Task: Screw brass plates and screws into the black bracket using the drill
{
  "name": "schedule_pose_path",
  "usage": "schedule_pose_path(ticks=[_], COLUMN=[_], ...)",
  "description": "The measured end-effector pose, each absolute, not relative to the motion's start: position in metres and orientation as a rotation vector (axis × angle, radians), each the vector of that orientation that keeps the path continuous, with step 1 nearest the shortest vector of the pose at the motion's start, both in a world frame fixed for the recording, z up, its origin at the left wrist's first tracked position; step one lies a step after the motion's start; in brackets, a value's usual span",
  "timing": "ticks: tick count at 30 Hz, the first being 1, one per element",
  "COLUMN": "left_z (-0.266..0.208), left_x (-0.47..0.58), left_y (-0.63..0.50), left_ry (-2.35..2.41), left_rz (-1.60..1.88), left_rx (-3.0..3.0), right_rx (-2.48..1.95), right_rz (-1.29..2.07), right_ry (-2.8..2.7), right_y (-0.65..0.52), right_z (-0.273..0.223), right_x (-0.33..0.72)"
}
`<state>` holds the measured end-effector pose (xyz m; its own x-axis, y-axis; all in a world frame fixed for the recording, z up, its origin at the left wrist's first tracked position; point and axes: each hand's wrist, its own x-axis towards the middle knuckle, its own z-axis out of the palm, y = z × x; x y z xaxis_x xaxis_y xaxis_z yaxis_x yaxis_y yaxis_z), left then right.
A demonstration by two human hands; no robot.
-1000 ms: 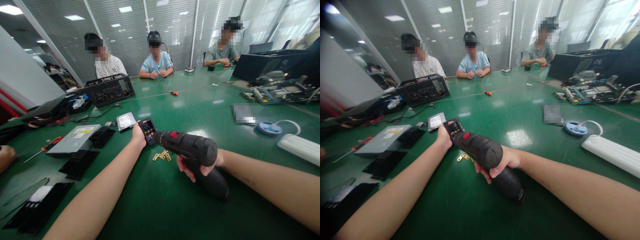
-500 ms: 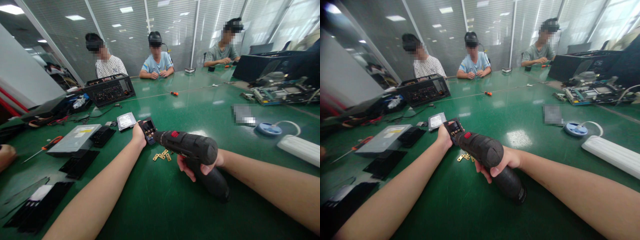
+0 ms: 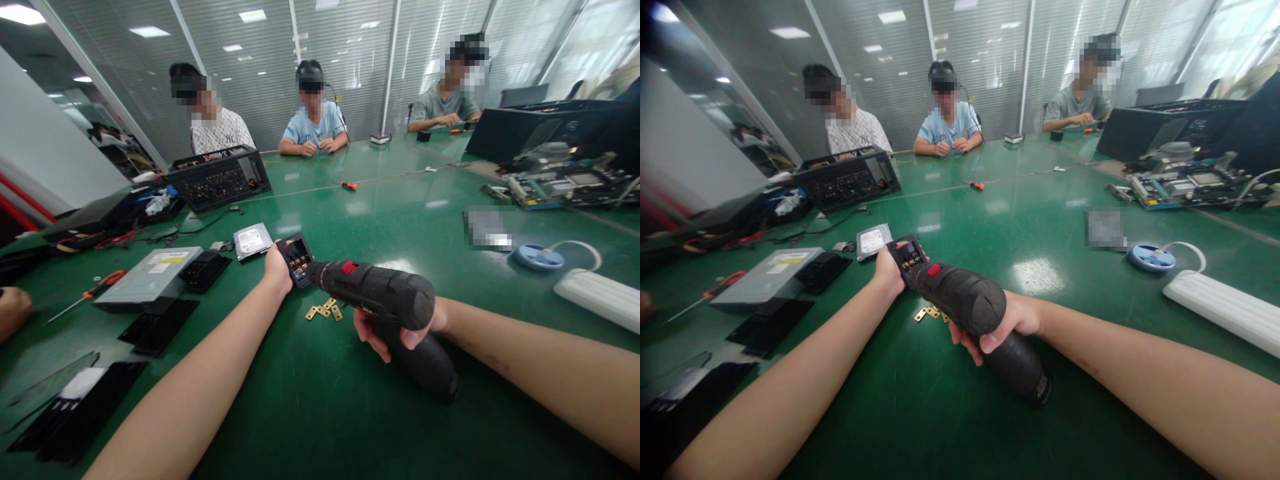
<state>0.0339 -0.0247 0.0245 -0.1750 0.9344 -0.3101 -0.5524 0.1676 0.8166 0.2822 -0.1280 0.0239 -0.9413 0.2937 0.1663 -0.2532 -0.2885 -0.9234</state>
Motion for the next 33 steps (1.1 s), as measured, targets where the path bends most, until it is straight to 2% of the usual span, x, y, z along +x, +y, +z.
schedule_pose_path(ticks=[33], left_z=[0.0226], left_x=[0.0331], left_y=[-0.0236], left_ry=[1.062], left_rz=[1.439], left_rx=[0.475], right_rx=[-0.006], right_rz=[2.352], right_ry=[-1.668], right_y=[-0.1191], right_z=[0.0254], right_x=[0.282])
